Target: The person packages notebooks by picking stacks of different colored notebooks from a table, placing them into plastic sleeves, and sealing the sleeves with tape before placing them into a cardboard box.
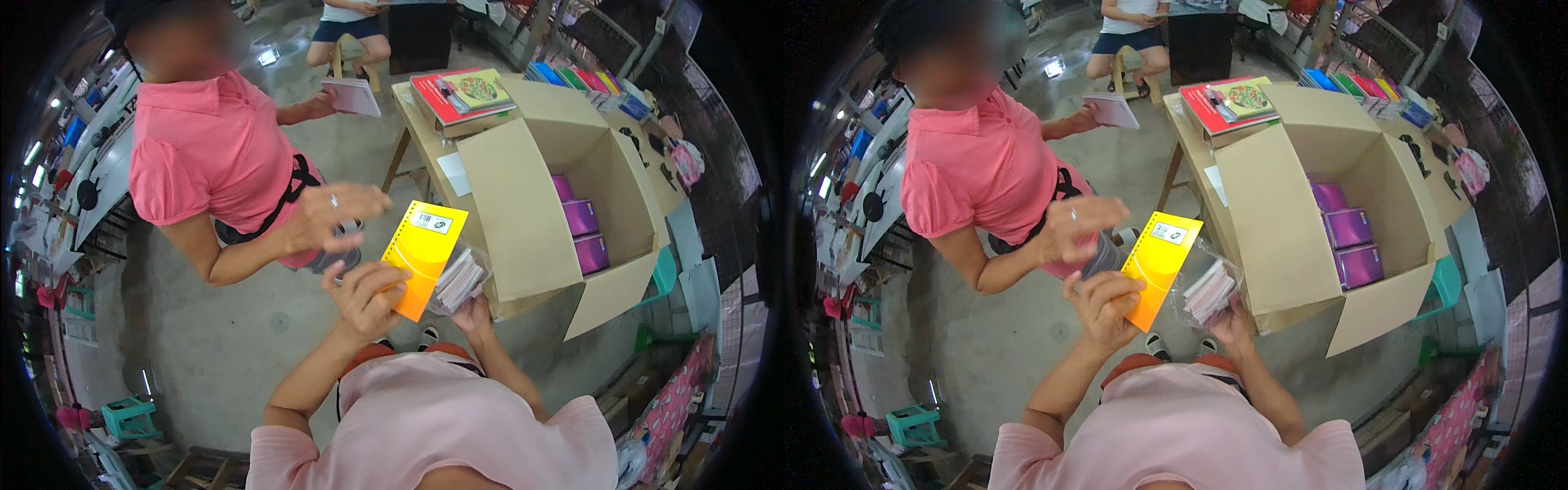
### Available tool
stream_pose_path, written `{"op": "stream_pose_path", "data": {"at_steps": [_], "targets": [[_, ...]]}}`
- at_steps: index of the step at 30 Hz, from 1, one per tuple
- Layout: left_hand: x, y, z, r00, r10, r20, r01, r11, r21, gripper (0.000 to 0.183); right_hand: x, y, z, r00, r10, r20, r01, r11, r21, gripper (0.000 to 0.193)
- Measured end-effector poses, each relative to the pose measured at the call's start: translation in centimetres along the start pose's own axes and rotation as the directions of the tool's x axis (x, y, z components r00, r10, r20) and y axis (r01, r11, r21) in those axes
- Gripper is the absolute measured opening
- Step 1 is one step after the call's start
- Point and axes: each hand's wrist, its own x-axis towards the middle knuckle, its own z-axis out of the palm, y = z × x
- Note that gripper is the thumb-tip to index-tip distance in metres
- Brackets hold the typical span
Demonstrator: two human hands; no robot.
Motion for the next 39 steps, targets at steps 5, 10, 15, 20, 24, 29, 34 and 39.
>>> {"op": "stream_pose_path", "data": {"at_steps": [5, 10, 15, 20, 24, 29, 34, 39], "targets": [[-0.6, 2.2, 0.1, 0.855, -0.513, 0.078, 0.491, 0.750, -0.443, 0.020, 0.8, 0.4, 0.9, 0.995, 0.042, -0.086, -0.042, 0.999, 0.004, 0.060], [0.1, 0.3, -1.6, 0.680, -0.733, 0.007, 0.651, 0.599, -0.466, 0.020, 0.6, 0.8, 0.3, 0.998, -0.003, -0.066, -0.004, 0.995, -0.104, 0.073], [-1.2, -0.8, -2.4, 0.697, -0.717, 0.014, 0.670, 0.645, -0.368, 0.020, 0.9, 0.9, -1.2, 0.997, 0.063, 0.046, -0.057, 0.990, -0.128, 0.076], [-2.5, -1.1, -2.4, 0.684, -0.729, 0.026, 0.695, 0.640, -0.328, 0.025, 1.2, 0.9, -0.9, 0.994, 0.105, 0.021, -0.101, 0.983, -0.154, 0.076], [-1.3, -0.1, -1.8, 0.735, -0.662, -0.148, 0.586, 0.730, -0.353, 0.043, 1.4, 1.4, -2.0, 0.993, 0.111, -0.045, -0.115, 0.988, -0.104, 0.075], [1.0, 2.2, -2.7, 0.962, -0.221, 0.157, 0.251, 0.946, -0.203, 0.060, 2.1, 1.5, -1.2, 0.989, 0.127, 0.078, -0.122, 0.990, -0.065, 0.074], [1.8, 2.8, -1.0, 0.928, -0.296, 0.226, 0.342, 0.916, -0.208, 0.048, 1.5, 1.7, -0.1, 0.995, 0.104, -0.010, -0.104, 0.985, -0.141, 0.073], [2.2, 3.0, -0.9, 0.909, -0.376, 0.179, 0.407, 0.895, -0.181, 0.039, 0.6, 1.6, -1.8, 0.995, 0.096, 0.016, -0.093, 0.987, -0.134, 0.077]]}}
